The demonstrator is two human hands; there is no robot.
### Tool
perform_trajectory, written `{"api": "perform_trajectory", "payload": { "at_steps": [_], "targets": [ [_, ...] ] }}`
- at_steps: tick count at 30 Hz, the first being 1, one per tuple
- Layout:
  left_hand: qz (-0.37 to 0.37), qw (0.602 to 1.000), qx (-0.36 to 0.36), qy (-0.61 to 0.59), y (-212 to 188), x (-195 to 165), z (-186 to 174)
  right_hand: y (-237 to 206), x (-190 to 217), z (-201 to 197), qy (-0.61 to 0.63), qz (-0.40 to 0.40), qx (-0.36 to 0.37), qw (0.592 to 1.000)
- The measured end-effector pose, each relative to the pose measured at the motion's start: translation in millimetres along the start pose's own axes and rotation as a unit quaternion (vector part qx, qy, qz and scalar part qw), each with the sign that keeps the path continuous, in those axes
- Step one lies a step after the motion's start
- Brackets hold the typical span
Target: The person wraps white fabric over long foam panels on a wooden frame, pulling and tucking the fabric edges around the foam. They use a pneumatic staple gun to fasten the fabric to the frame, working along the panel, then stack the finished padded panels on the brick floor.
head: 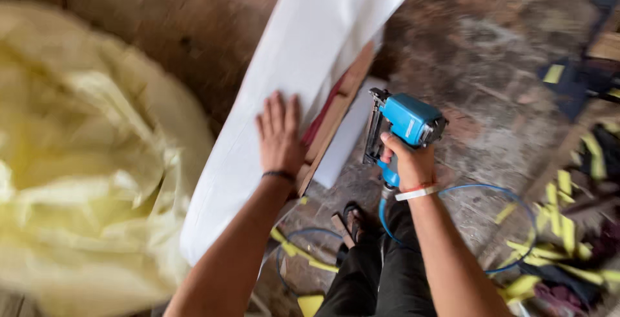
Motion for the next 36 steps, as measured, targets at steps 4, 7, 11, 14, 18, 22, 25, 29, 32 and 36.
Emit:
{"api": "perform_trajectory", "payload": {
  "at_steps": [4,7,11,14,18,22,25,29,32,36],
  "targets": [
    [-0.006,1.0,-0.006,-0.027,-12.4,-16.3,-23.9,15.0,113.7,-100.0,0.072,-0.083,-0.034,0.993],
    [0.0,1.0,-0.001,0.015,-19.3,-29.2,-36.3,33.1,190.7,-187.2,-0.019,-0.169,-0.062,0.983],
    [-0.001,0.997,0.014,0.077,-27.8,-46.6,-32.9,56.3,254.6,-316.3,-0.331,-0.27,-0.259,0.866],
    [0.007,0.994,0.008,0.113,-29.6,-57.3,-30.3,77.7,271.0,-395.0,-0.533,-0.372,-0.321,0.689],
    [-0.01,0.997,0.018,0.075,-23.5,-64.1,-36.4,108.6,261.7,-460.6,-0.649,-0.257,-0.372,0.612],
    [-0.011,0.999,-0.009,0.029,-14.8,-67.8,-40.8,101.2,262.6,-450.5,-0.665,-0.278,-0.364,0.591],
    [-0.02,0.999,-0.028,0.002,-6.3,-67.2,-37.7,84.3,268.5,-381.0,-0.708,-0.444,-0.361,0.413],
    [-0.032,0.999,0.003,0.016,1.5,-60.1,-32.6,102.3,203.9,-236.3,-0.463,-0.196,-0.145,0.852],
    [-0.023,0.999,0.021,0.016,3.4,-59.9,-31.3,112.6,139.7,-91.5,-0.233,-0.223,0.088,0.943],
    [-0.039,0.998,0.048,-0.012,-0.4,-61.9,-33.8,150.1,90.5,36.5,-0.125,0.05,0.088,0.987]
  ]
}}
Point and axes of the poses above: each hand's wrist, its own y-axis towards the middle knuckle, its own z-axis out of the palm, x = y × z, the point moved 3 cm from there along y, towards the middle knuckle, and after that the axes turned 14 degrees about -x, right-handed, at the moved point
